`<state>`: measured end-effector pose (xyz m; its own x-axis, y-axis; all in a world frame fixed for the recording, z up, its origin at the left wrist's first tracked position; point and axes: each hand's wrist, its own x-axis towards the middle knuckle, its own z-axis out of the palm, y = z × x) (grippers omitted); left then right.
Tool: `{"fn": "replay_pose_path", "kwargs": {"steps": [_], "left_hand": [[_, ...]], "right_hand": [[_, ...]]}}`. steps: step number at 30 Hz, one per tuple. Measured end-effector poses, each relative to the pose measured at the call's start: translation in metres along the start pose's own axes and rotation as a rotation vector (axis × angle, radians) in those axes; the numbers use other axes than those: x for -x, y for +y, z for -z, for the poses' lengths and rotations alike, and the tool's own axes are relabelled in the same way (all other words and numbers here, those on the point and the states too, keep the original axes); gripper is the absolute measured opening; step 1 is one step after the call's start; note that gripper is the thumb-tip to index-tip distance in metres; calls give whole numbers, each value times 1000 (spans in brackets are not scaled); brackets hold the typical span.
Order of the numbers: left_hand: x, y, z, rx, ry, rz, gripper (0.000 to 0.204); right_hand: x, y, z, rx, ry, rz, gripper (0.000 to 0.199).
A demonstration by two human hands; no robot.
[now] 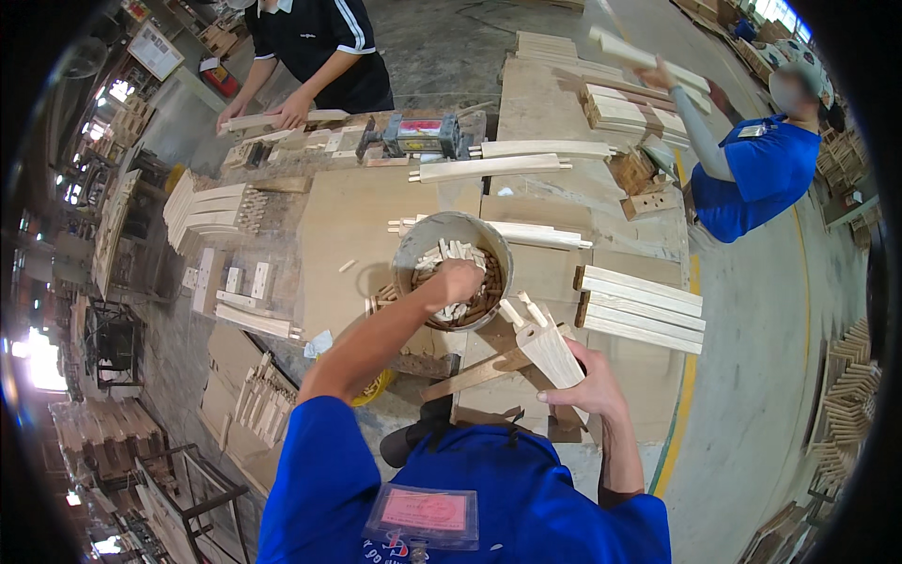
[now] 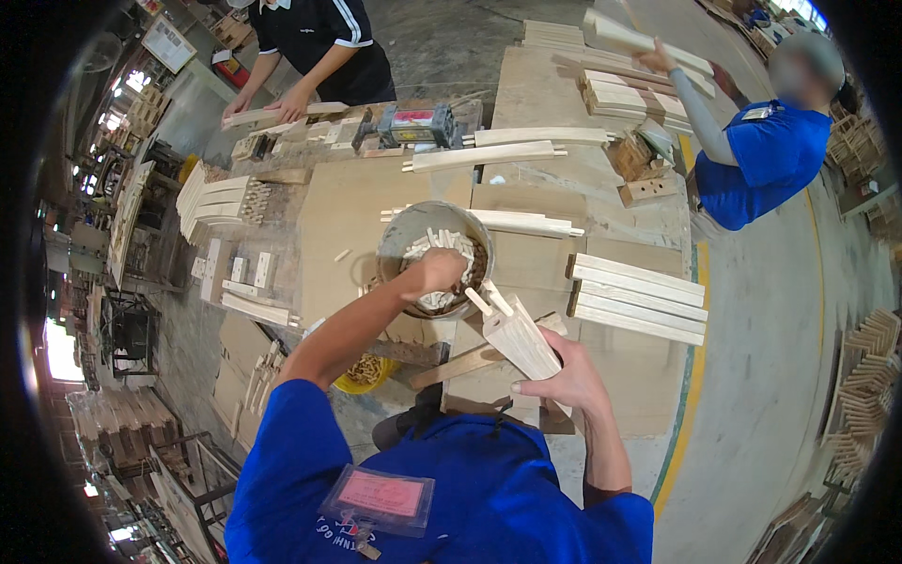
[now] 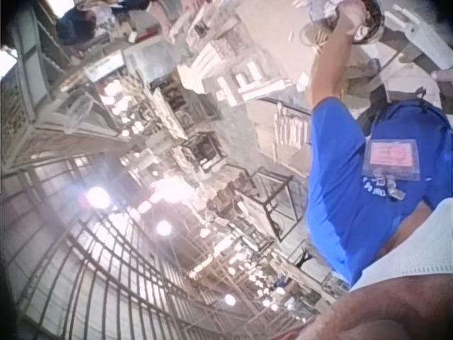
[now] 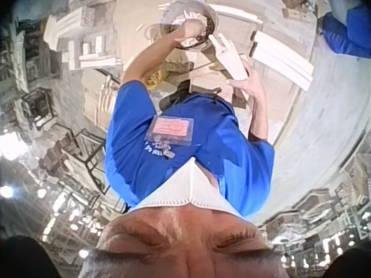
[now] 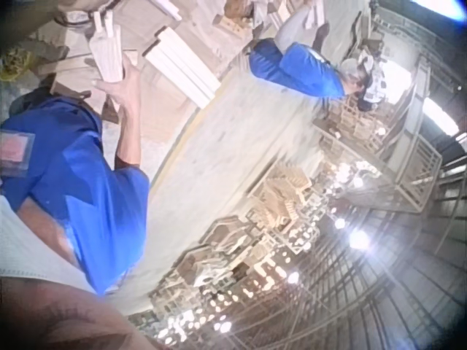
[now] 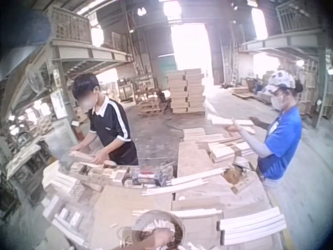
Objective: The person inserts small wooden dowels into pre-drilled holes on a wooden block. They repeatedly pick dowels from a bucket and place them into the holes, then set the block aside and pick up another one.
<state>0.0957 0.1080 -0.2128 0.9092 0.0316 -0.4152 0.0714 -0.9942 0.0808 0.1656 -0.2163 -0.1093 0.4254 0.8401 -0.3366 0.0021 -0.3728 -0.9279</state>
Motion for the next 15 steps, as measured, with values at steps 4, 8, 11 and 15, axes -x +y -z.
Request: {"fn": "replay_pose_path", "kwargs": {"steps": [4, 8, 11, 15], "left_hand": [[-21, 8, -12, -71, -92, 7, 19], [-8, 9, 0, -75, -162, -15, 20], [17, -9, 25, 289, 121, 106, 25], [102, 29, 119, 1167, 602, -58, 16]], "right_hand": [[10, 1, -2, -107, 88, 10, 82], [18, 9, -4, -195, 106, 13, 75], [18, 9, -6, -231, 52, 58, 72], [20, 9, -8, -235, 28, 60, 72]]}}
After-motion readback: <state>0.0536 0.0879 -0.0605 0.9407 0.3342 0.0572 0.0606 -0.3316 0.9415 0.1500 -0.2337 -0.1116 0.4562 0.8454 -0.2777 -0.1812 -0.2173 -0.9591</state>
